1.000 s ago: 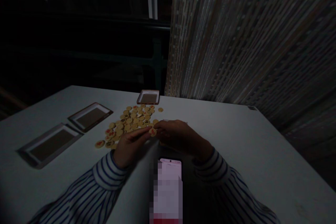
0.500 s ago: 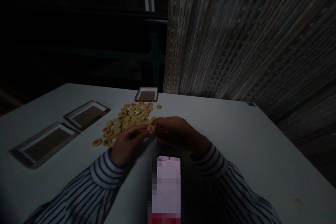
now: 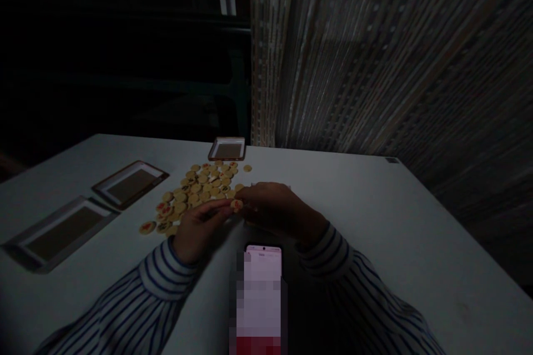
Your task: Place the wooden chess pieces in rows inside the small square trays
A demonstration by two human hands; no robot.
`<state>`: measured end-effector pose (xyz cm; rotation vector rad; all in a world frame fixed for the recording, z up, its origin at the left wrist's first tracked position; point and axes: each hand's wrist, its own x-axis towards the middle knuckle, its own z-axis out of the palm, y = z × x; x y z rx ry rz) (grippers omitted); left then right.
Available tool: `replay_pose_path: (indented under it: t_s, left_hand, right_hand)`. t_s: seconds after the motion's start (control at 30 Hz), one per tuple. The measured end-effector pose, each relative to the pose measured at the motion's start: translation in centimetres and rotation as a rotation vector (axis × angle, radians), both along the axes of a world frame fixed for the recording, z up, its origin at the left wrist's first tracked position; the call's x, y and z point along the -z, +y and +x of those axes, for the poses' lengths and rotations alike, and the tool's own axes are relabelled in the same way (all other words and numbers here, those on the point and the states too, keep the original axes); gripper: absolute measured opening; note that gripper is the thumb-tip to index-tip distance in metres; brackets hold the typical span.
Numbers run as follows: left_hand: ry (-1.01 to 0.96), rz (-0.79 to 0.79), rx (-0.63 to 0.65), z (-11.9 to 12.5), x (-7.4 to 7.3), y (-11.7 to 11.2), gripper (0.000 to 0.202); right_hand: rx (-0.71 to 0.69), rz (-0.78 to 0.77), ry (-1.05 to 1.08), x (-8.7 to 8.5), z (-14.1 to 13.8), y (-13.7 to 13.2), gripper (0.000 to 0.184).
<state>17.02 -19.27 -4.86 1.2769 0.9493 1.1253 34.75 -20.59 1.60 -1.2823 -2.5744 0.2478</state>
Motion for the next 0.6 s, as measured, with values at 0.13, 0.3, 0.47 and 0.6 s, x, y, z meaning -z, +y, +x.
replay_pose_path:
  t_s: [0.13, 0.3, 0.47, 0.6]
  left_hand:
    - [0.023, 0.002, 0.024, 0.08, 0.2, -0.04, 0.033]
    - [0.065, 0.054, 0.043, 0.11, 0.3, -0.06, 0.029]
    - [0.143, 0.129, -0.007, 0.16, 0.28, -0.08, 0.026]
    - [0.244, 0.204, -0.026, 0.11, 0.8, -0.07, 0.023]
  right_hand:
    - [-0.006, 0.025, -0.048, -0.04, 0.09, -0.02, 0.021]
    - [-0.017, 0.039, -0.049, -0.09, 0.05, -0.09, 0.024]
    - [-0.014, 0.055, -0.056, -0.21, 0.43, 0.05, 0.023]
    - [0.008, 0.05, -0.091, -0.21, 1.02, 0.44, 0.024]
